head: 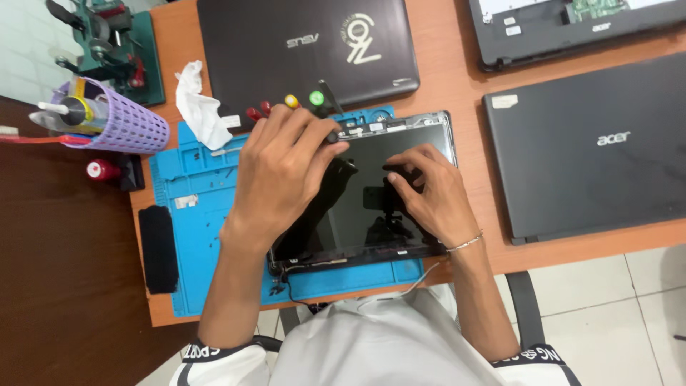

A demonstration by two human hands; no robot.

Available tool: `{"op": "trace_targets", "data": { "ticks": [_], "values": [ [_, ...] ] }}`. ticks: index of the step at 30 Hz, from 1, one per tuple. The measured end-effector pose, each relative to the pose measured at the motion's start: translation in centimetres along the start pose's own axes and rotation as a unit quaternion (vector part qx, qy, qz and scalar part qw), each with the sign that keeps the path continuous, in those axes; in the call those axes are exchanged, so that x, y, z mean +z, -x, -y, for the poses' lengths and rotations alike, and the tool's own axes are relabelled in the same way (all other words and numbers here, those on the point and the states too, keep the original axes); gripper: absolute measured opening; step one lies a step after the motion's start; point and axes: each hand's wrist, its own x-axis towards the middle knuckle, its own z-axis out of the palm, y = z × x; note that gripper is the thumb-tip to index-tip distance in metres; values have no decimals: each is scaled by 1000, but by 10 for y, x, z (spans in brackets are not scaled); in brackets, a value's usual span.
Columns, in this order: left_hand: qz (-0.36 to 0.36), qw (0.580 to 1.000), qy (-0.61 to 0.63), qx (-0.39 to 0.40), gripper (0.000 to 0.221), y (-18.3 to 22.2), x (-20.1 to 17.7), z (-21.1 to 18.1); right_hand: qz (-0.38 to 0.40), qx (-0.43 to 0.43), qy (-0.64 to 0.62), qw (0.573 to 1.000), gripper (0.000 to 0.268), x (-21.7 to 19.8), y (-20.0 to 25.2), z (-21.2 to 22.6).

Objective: The person uses a screwdriver to remove screws from the bezel and hinge of a laptop screen, handles the small screws by hand, and then lifts the screen panel from the assembly.

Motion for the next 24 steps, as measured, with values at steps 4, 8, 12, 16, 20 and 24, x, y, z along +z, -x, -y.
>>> {"op": "trace_targets", "data": {
  "ticks": [4, 8, 12, 16, 20, 24],
  "values": [
    [-13, 1000, 5, 17, 18, -14, 10, 13, -3, 0, 11, 1000, 22, 5, -19, 4],
    [-9, 999, -3, 33, 17, -27, 24, 22, -7, 16, 36, 999, 22, 6, -36, 3],
    [-2, 999, -21, 44, 17, -37, 37, 31, -7, 31, 40, 999, 28, 7, -51, 3],
    [-1, 999, -24, 38, 17, -44, 48, 39, 8, 53, 46, 997, 33, 9, -64, 5],
    [8, 999, -24, 36, 18, -48, 54, 45, 7, 15, 55, 998, 35, 12, -75, 4],
    [12, 999, -16, 38, 19, -52, 58, 49, 8, 7, 49, 999, 37, 15, -82, 2]
  ]
}}
